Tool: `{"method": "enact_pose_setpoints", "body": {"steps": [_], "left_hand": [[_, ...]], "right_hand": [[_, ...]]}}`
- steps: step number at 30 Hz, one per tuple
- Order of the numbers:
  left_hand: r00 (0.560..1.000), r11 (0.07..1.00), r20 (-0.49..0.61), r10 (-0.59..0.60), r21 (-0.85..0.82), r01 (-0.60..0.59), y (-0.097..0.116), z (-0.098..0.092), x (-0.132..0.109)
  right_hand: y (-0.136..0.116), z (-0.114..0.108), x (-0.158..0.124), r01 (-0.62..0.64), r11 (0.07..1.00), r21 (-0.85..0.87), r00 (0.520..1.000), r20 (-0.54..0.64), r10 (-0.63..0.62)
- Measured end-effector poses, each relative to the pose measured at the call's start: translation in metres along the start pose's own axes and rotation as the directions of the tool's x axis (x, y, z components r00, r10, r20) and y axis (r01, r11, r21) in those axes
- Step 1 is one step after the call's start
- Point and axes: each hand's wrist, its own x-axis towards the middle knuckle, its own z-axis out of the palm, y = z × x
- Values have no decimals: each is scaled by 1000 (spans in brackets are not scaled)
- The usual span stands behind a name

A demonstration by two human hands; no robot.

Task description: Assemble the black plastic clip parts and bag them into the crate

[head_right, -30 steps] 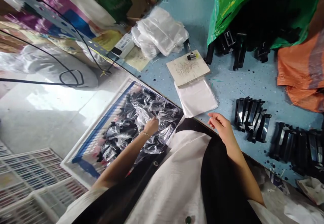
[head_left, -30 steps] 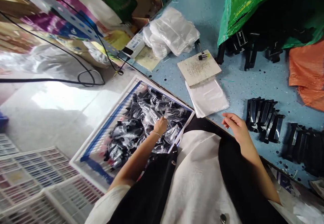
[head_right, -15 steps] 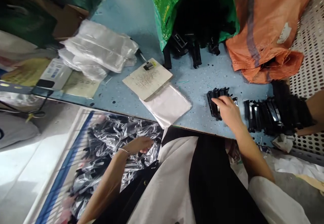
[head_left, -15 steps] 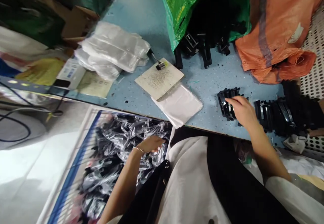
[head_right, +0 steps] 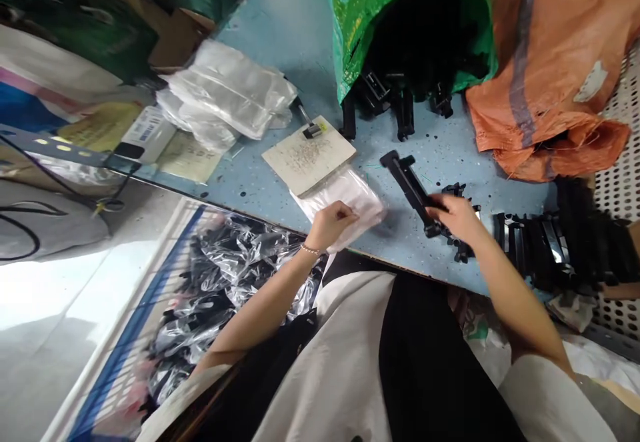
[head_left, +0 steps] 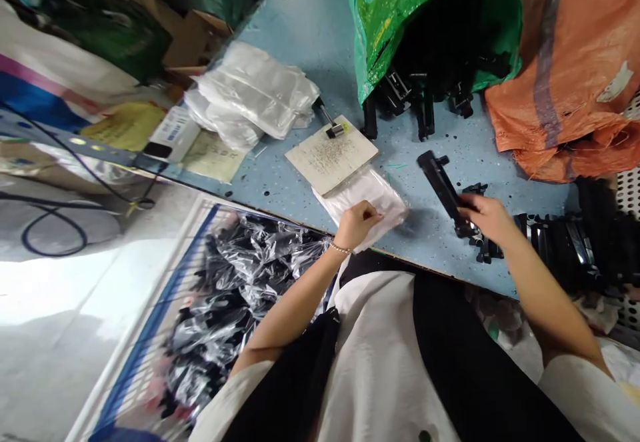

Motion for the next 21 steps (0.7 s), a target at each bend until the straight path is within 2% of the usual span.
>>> {"method": "enact_pose_setpoints", "body": {"steps": [2, 4, 6, 8, 10, 11, 13, 14, 16, 18, 21], "left_hand": [[990, 963, 62, -125, -234, 136, -5, -6, 8], [981, 916, 81, -175, -351, 192, -7, -8, 13], [988, 926, 52, -145, -346, 155, -6, -8, 12], [998, 970, -7, -59, -237, 56, -3, -7, 3], [994, 996, -69, 86, -7, -87, 1, -6, -12], [982, 977, -73, 174, 138, -163, 3, -5, -21], [946, 871, -6, 323, 393, -294, 5, -4, -35], [930, 818, 36, 366, 464, -340, 4, -3, -40], [916, 786, 68, 396, 490, -377, 2, -3, -45], [929, 842, 24, 370, 413, -346, -2, -6, -43], [968, 942, -16, 249, 237, -239, -4, -14, -34]], "right_hand": [[10, 27, -22, -161, 949, 273, 981, 153, 122], [19, 57, -40, -298, 853, 430, 935, 311, 170], [26, 81, -52, -380, 768, 516, 898, 406, 171], [31, 94, -59, -407, 714, 570, 889, 427, 165], [36, 95, -62, -407, 682, 608, 900, 395, 185], [38, 93, -63, -405, 665, 627, 908, 361, 211], [42, 87, -63, -411, 626, 663, 912, 299, 282], [44, 85, -63, -417, 612, 672, 908, 279, 311], [46, 84, -63, -428, 611, 666, 903, 287, 320], [47, 86, -62, -421, 635, 648, 907, 326, 268], [46, 93, -63, -388, 654, 650, 916, 350, 196]]}}
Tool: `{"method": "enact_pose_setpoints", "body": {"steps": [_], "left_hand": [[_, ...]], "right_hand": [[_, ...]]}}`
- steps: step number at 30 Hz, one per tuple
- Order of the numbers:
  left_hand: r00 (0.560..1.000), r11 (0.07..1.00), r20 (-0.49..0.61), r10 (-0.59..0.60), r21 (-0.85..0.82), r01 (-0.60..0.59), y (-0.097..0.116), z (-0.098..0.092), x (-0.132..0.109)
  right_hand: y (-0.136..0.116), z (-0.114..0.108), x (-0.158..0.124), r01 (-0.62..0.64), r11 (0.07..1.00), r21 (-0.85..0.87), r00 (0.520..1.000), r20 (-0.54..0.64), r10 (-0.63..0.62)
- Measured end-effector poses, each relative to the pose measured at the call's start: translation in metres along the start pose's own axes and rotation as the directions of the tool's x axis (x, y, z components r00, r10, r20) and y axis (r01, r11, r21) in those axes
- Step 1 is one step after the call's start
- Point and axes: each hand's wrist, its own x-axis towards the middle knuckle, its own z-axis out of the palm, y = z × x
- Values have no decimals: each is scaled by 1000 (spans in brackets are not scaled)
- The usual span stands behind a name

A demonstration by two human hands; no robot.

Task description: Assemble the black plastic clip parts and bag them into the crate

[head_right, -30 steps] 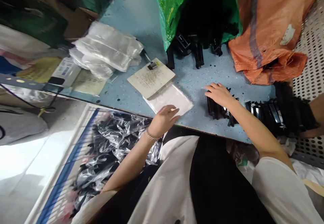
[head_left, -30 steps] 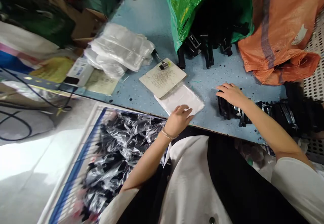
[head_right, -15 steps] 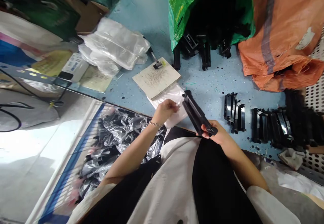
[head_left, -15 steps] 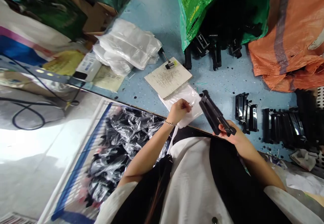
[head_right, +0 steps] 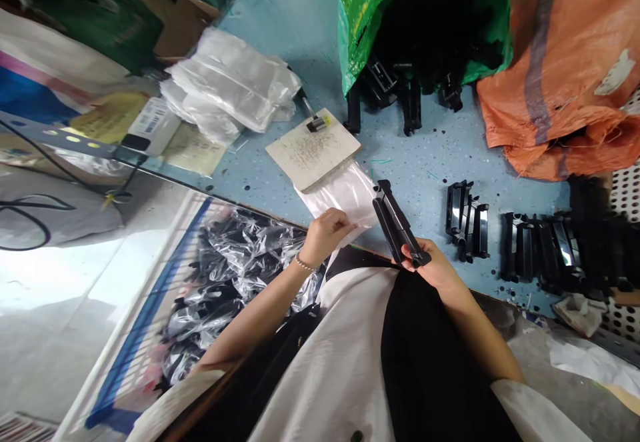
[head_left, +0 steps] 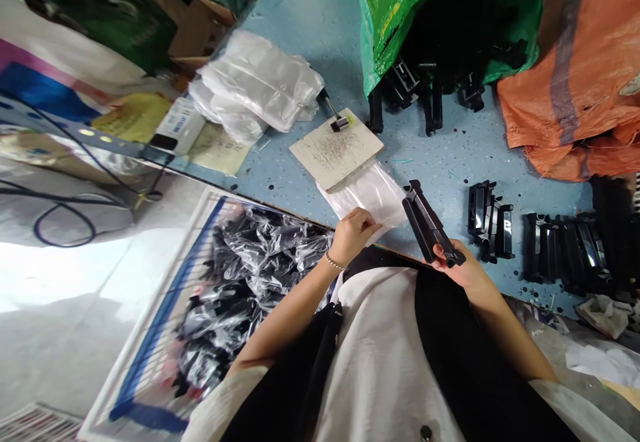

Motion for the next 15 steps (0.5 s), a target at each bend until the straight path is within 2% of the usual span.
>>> {"method": "enact_pose_setpoints", "body": {"steps": [4, 7, 8, 10, 13, 15], "left_hand": [[978, 957, 103, -182, -208, 200, -2, -8, 10], [945, 900, 109, -307, -291, 326, -1, -8, 15], [950, 905, 95, -299, -288, 314, 0, -7, 16], [981, 956, 73, -180, -221, 192, -1, -6, 18], [996, 998, 64, 63, 21, -64, -3, -8, 17], [988, 968, 59, 145, 200, -154, -3, -11, 12]], "right_hand": [[2, 3, -7, -11, 999, 43, 1000, -7, 12], [9, 3, -14, -87, 986, 139, 995, 61, 79], [13, 3, -15, -132, 978, 159, 987, 115, 114], [23, 6, -14, -233, 954, 190, 955, 228, 188], [38, 12, -5, -385, 876, 291, 895, 350, 278], [44, 15, 2, -453, 810, 373, 863, 413, 292]]}}
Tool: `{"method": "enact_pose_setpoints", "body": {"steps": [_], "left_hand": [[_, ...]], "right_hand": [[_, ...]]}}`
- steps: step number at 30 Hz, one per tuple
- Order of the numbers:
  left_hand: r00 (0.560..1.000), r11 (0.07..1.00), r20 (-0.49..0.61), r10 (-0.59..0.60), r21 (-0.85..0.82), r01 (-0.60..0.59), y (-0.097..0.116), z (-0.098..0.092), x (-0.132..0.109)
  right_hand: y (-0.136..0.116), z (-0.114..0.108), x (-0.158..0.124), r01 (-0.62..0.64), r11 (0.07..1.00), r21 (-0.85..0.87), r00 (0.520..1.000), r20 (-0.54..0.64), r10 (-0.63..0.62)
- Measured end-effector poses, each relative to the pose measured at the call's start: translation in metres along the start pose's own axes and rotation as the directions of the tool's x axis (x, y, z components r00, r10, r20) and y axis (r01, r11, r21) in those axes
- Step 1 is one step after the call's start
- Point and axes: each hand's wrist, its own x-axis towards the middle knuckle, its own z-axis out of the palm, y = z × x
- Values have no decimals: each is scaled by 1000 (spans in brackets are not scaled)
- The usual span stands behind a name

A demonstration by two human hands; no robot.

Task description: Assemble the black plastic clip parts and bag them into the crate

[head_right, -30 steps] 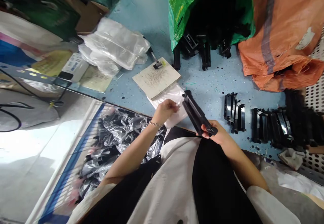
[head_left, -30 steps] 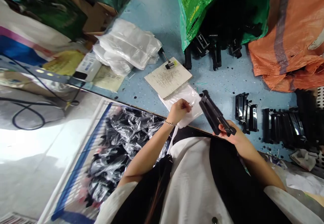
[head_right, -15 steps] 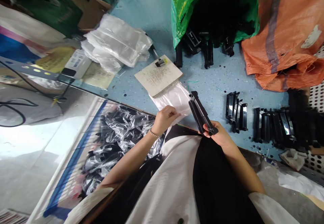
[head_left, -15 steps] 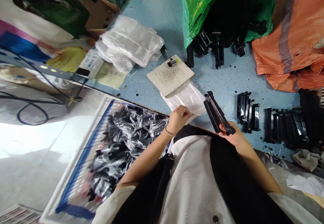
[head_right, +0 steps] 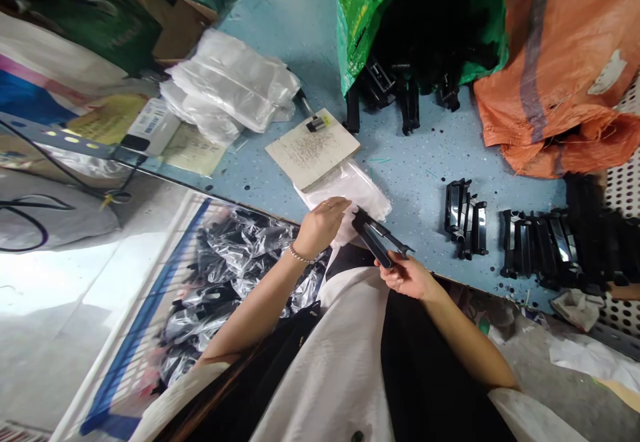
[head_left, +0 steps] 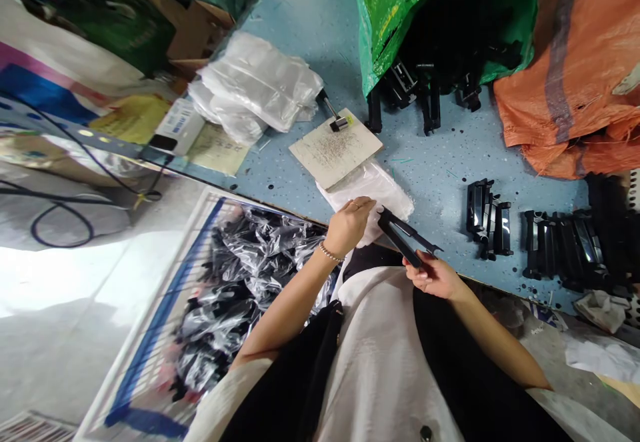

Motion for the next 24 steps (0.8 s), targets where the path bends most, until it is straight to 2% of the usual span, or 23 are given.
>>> {"method": "enact_pose_setpoints", "body": {"steps": [2, 4, 9, 12, 14, 15, 17, 19, 20, 21, 22, 24], "left_hand": [[999, 992, -8, 51, 112, -50, 3, -3, -7], [993, 984, -37, 110, 146, -103, 9, -6, -13], [955, 982, -248, 165, 132, -135, 23, -18, -19], [949, 978, -239, 206, 93, -189, 32, -19, -22], [936, 951, -166, 310, 29, -309, 41, -14, -27], [922, 930, -135, 364, -10, -368, 45, -9, -30], [893, 891, -106, 438, -80, -447, 53, 2, -34], [891, 884, -79, 446, -116, -453, 59, 10, -35], [895, 887, -57, 442, -120, -446, 61, 11, -35], [900, 892, -36, 434, -119, -435, 64, 10, -34], [910, 903, -19, 415, -115, -414, 67, 5, -35], [940, 933, -15, 340, -118, -339, 72, -18, -41]], "right_hand": [[-1, 0, 6, -11, 997, 77, 998, 62, 6], [-3, 2, 10, -10, 994, 110, 993, 119, -3], [-8, 12, 19, -18, 997, 74, 978, 210, 2], [-12, 19, 30, 10, 999, -37, 988, 157, -4], [-16, 23, 38, 136, 968, -210, 991, 19, -135], [-18, 25, 42, 226, 914, -335, 961, -76, -266], [-21, 30, 47, 340, 750, -567, 821, -210, -531], [-21, 36, 46, 354, 586, -729, 680, -230, -697], [-20, 40, 44, 337, 507, -793, 641, -201, -741], [-19, 43, 41, 315, 425, -848, 628, -150, -764], [-19, 46, 38, 294, 334, -896, 635, -78, -768], [-20, 51, 31, 300, 204, -932, 717, 79, -693]]}}
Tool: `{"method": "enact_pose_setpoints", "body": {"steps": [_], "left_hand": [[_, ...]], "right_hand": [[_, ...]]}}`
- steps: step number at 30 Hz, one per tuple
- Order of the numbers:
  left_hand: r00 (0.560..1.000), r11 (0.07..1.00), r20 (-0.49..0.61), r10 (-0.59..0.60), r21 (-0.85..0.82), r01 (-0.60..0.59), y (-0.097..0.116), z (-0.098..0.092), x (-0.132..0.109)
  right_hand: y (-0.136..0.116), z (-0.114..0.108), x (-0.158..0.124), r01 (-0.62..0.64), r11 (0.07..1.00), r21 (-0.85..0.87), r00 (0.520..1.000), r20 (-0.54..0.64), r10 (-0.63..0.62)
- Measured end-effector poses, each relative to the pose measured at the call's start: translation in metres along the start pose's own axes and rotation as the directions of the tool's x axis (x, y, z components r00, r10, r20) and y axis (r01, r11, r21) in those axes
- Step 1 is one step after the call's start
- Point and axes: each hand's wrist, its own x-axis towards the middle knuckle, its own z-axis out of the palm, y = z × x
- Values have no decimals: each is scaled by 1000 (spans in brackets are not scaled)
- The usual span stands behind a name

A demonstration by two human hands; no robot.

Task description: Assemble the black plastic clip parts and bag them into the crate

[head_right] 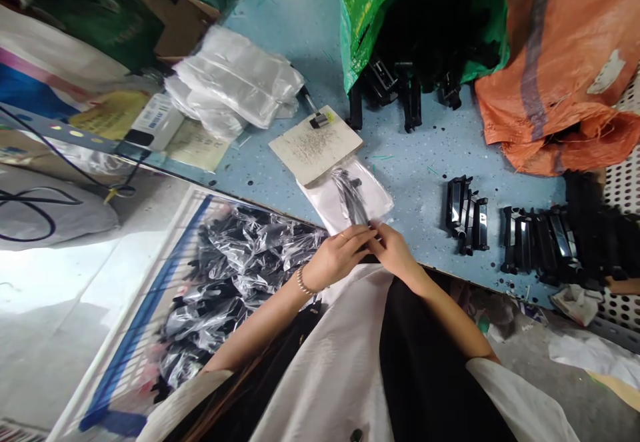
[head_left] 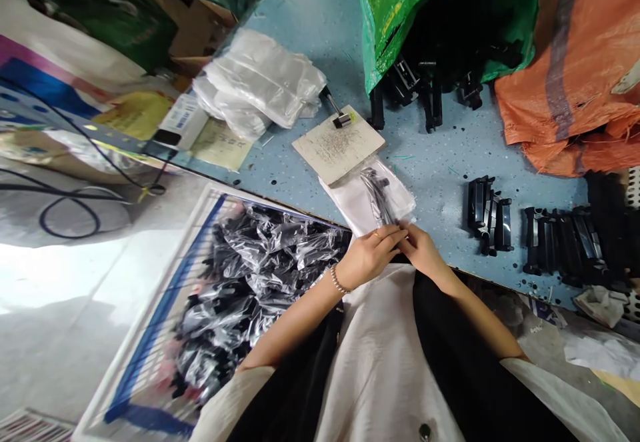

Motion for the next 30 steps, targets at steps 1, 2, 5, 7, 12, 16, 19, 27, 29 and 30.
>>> {"method": "enact_pose_setpoints", "body": {"steps": [1, 2, 5, 7, 12, 16, 19, 27, 29, 30], "left_hand": [[998, 998, -10, -64, -9, 64, 6, -17, -5], [990, 990, -14, -142, -21, 142, 11, -36, -13], [919, 923, 93, -382, -4, 384, 14, -90, -51], [815, 854, 265, -516, 77, 515, -1, -105, -81], [411, 543, 356, -839, 587, 601, -46, -64, -112], [695, 773, 345, -631, 361, 522, -33, -22, -67], [913, 903, 127, -387, 252, 348, -22, 3, -20], [808, 769, -3, -589, -311, 559, -75, 28, 20], [752, 643, 55, -657, -480, 596, -78, 24, 22], [749, 611, 79, -657, -527, 591, -77, 23, 24]], "right_hand": [[-2, -2, 0, 34, 999, 4, 996, 84, -35], [-3, -5, 1, 65, 998, 8, 989, 136, -66], [3, -13, 11, 136, 988, -75, 988, 79, -130], [12, -15, 18, 125, 986, -113, 992, 6, -125], [29, -15, 23, 61, 998, -34, 997, -48, -62], [25, -16, 17, 73, 995, -66, 995, -68, -78], [16, -19, 12, 115, 983, -144, 989, -72, -126], [16, -33, -7, -26, 1000, 13, 996, -81, 27], [17, -28, -2, -105, 991, 86, 993, -39, 109], [16, -23, 4, -130, 986, 108, 991, -20, 133]]}}
